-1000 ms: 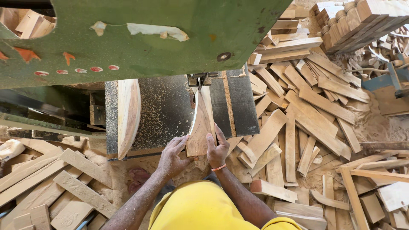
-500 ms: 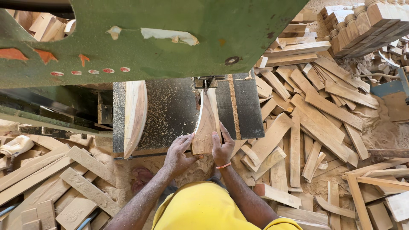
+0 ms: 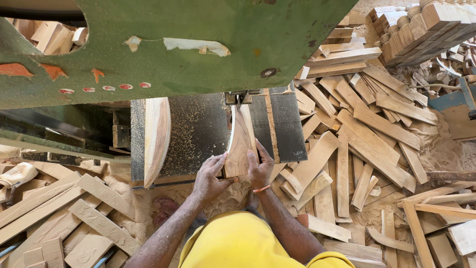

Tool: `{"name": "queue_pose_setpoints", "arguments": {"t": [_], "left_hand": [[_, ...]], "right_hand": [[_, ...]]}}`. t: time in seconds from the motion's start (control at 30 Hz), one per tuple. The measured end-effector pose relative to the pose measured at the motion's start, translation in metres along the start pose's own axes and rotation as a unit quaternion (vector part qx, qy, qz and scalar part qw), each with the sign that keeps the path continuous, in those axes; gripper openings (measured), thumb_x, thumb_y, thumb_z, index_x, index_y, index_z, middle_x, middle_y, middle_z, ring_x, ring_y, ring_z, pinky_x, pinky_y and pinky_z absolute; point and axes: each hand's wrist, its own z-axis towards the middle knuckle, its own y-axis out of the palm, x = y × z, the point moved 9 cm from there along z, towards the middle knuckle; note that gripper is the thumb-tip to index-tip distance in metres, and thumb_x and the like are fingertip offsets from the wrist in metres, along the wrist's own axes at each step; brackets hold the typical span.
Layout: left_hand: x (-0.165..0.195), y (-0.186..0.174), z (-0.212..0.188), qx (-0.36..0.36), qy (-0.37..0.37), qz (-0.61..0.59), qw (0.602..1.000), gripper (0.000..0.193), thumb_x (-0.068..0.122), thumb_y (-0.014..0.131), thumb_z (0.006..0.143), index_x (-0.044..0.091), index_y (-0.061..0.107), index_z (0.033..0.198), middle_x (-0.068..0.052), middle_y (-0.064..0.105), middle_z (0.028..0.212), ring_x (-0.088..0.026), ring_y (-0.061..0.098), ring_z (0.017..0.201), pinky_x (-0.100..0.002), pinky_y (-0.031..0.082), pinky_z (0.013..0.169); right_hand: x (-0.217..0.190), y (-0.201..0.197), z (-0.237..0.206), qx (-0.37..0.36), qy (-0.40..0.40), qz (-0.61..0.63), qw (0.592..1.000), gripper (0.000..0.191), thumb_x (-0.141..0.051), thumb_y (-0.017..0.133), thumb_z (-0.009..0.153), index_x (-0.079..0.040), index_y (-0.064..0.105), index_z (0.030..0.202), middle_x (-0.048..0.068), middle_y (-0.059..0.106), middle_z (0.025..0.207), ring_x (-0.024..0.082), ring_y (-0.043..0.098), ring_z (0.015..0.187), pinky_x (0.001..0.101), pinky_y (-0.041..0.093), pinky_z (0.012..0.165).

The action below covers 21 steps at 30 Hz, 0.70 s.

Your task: The person cuts shaped wooden pieces on a vertical bandsaw, guiding each piece past the blade with both hands, repositioning and turning the wood to trim its edges, and setting cut pieces aside among the scrap wood on the floor.

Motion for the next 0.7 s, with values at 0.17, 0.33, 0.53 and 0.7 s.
{"name": "queue_pose_setpoints", "arguments": {"t": [0.17,0.33,0.53,0.7], "left_hand": [[0.000,-0.001,0.005,0.009,0.000,0.001,1.000,0.094,0.040,0.092,0.070,-0.004,0.052,0.143,-0.019,0.063,0.134,-0.034,0.058,0.129,-0.047,0.045,0.109],[-0.001,0.002,0.007,0.010,-0.005,0.004,1.000,0.094,0.040,0.092,0.072,-0.004,0.051,0.144,-0.019,0.063,0.134,-0.034,0.058,0.129,-0.047,0.045,0.110],[-0.011,0.013,0.004,-0.004,-0.007,0.005,1.000,0.094,0.043,0.090,0.076,-0.006,0.047,0.145,-0.021,0.061,0.135,-0.034,0.057,0.129,-0.047,0.045,0.108],[-0.010,0.023,-0.009,-0.030,0.019,-0.003,0.999,0.092,0.042,0.081,0.079,-0.007,0.045,0.149,-0.023,0.060,0.138,-0.036,0.056,0.132,-0.047,0.046,0.110]], "right_hand": [[0.003,0.000,0.007,-0.002,-0.001,0.003,1.000,0.043,-0.009,0.069,0.096,0.006,0.064,0.136,0.010,0.076,0.111,0.007,0.069,0.091,0.0208,0.059,0.079],[0.004,0.000,0.014,-0.005,-0.006,-0.009,1.000,0.044,-0.010,0.070,0.096,0.007,0.063,0.137,0.011,0.076,0.111,0.008,0.069,0.092,0.0204,0.058,0.079],[0.002,0.001,0.015,-0.020,0.012,-0.003,1.000,0.043,-0.010,0.070,0.098,0.003,0.064,0.139,0.006,0.074,0.102,0.003,0.060,0.075,0.0172,0.053,0.063],[-0.001,-0.012,0.005,-0.006,0.026,-0.015,1.000,0.041,-0.009,0.069,0.094,0.000,0.067,0.134,0.001,0.072,0.086,0.002,0.052,0.057,0.0177,0.043,0.043]]}}
